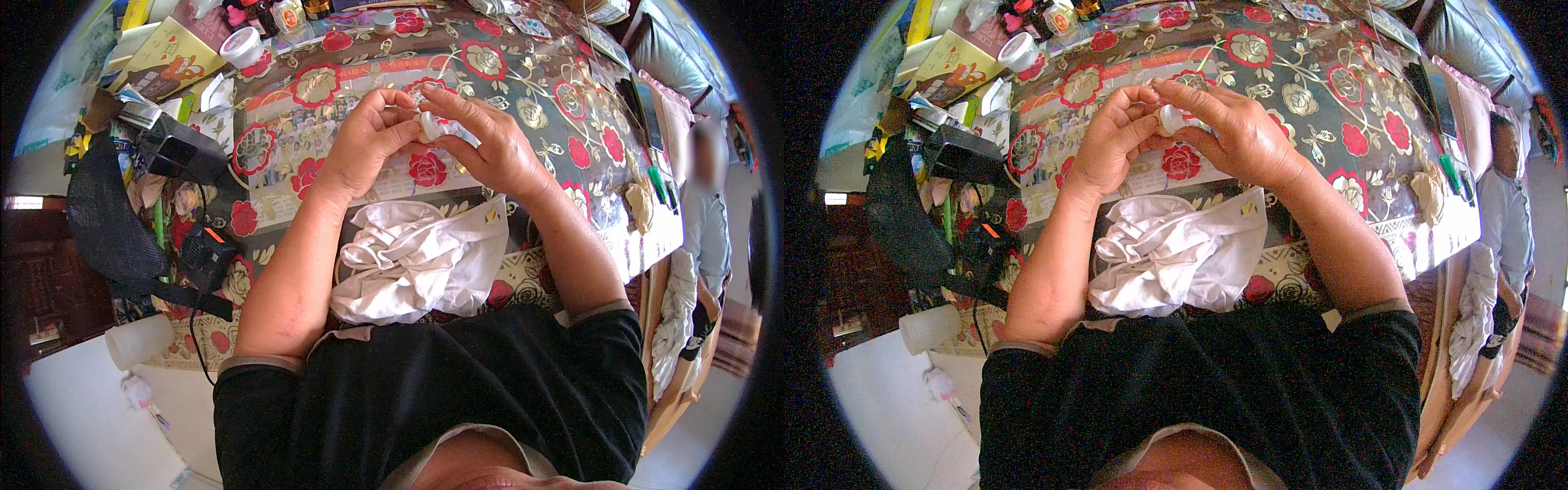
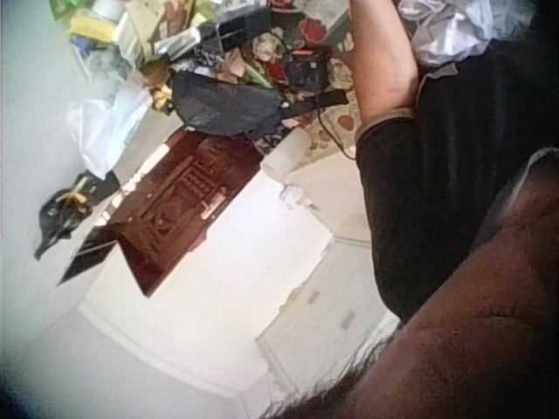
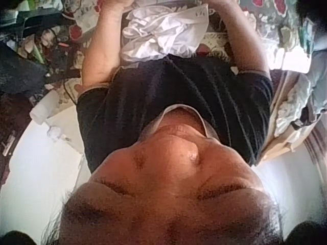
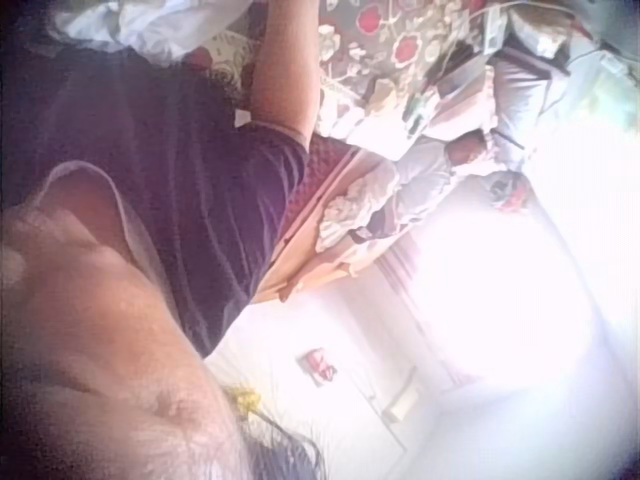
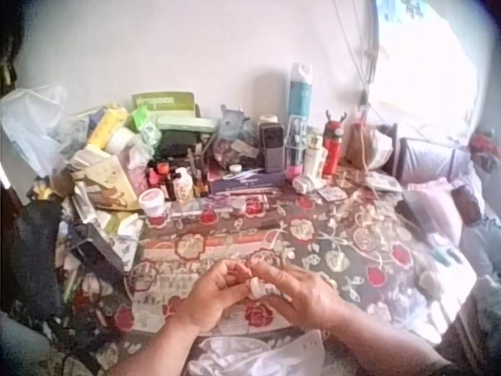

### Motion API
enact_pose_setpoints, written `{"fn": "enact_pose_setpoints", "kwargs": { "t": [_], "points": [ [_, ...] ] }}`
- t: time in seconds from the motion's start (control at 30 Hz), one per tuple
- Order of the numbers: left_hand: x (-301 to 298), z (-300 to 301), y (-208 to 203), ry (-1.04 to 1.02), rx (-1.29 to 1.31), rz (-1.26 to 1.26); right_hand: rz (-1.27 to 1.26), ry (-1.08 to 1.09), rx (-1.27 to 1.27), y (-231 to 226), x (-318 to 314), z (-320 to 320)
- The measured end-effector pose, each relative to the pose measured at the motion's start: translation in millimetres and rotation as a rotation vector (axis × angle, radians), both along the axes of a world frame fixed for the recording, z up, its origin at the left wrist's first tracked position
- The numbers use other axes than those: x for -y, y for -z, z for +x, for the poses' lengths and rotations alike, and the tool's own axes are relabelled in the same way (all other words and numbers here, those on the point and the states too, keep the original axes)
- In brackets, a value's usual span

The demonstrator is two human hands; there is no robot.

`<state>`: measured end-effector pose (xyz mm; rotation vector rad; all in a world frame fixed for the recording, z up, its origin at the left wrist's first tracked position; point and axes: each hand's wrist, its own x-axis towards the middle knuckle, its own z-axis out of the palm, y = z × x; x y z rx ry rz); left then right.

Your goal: The person applies glue from a small bottle to the back of a sticker and then places it onto a white cloth. They repeat this process with additional stickers, handling each one individually.

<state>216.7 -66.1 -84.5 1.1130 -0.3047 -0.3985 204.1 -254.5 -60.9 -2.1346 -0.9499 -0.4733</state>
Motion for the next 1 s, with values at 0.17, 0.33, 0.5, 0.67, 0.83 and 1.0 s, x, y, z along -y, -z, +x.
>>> {"fn": "enact_pose_setpoints", "kwargs": {
  "t": [0.17, 0.33, 0.5, 0.67, 0.83, 1.0],
  "points": [
    [-0.9, 0.7, 1.7, 0.007, -0.013, 0.028, -0.056, 0.023, -0.045, -3.6, -0.3, -2.8],
    [-0.2, -1.4, -2.9, -0.009, -0.025, 0.058, -0.094, -0.004, -0.043, -5.9, 1.4, -3.2],
    [-0.7, -1.1, -3.7, -0.005, -0.03, 0.052, -0.085, -0.002, -0.036, -5.8, 0.8, -3.8],
    [0.4, -1.5, -3.4, -0.011, 0.021, 0.082, -0.091, 0.007, -0.038, -5.4, -0.1, -4.0],
    [1.9, -1.8, 1.8, -0.025, 0.085, 0.107, -0.069, 0.052, -0.065, -2.3, -4.3, -4.9],
    [2.2, -2.0, 3.9, -0.062, 0.114, 0.103, 0.007, 0.021, -0.063, -1.8, -4.0, -3.7]
  ]
}}
